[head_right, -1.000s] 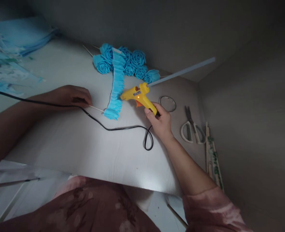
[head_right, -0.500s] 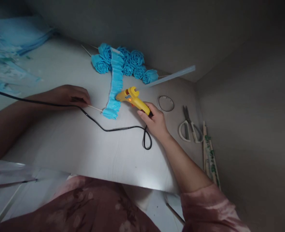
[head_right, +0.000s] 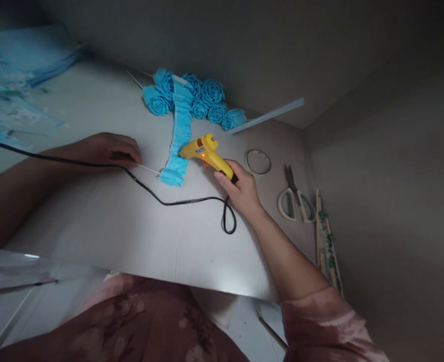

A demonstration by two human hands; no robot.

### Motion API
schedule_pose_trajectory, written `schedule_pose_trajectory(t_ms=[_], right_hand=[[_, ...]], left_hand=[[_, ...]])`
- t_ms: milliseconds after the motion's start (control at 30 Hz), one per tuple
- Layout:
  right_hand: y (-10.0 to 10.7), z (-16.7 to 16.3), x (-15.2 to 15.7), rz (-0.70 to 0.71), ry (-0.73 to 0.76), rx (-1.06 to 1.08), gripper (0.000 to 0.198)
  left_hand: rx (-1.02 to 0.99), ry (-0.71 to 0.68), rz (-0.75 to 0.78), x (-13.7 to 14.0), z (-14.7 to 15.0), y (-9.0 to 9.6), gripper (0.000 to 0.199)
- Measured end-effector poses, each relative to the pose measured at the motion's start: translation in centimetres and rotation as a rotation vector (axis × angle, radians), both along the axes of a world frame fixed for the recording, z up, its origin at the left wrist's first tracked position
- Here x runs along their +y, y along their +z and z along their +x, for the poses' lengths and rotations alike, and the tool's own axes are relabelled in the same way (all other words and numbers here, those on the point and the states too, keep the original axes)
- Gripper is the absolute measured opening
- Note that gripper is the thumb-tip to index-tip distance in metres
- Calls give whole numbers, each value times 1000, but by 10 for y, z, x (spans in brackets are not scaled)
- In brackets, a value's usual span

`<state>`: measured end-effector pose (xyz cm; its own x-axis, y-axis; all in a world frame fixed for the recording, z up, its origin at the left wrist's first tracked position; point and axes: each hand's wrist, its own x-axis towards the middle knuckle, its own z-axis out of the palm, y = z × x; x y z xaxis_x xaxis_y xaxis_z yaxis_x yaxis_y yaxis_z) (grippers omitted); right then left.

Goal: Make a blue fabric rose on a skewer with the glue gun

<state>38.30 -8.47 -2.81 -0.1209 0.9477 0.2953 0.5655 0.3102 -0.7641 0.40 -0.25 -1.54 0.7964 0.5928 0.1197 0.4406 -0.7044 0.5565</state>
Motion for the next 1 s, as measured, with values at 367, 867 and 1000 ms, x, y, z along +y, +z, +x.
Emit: schedule_pose_trajectory(t_ms=[367, 867, 1000], right_hand=[[-5, 4, 3, 6, -105, 74, 36], [-3, 5, 2, -33, 16, 37, 38], [-2, 0, 2, -33, 21, 10, 38]], left_hand=[[-12, -28, 29, 1, -1, -1, 31], [-7, -30, 30, 2, -1, -1, 34], [-12, -35, 37, 3, -2, -3, 33]])
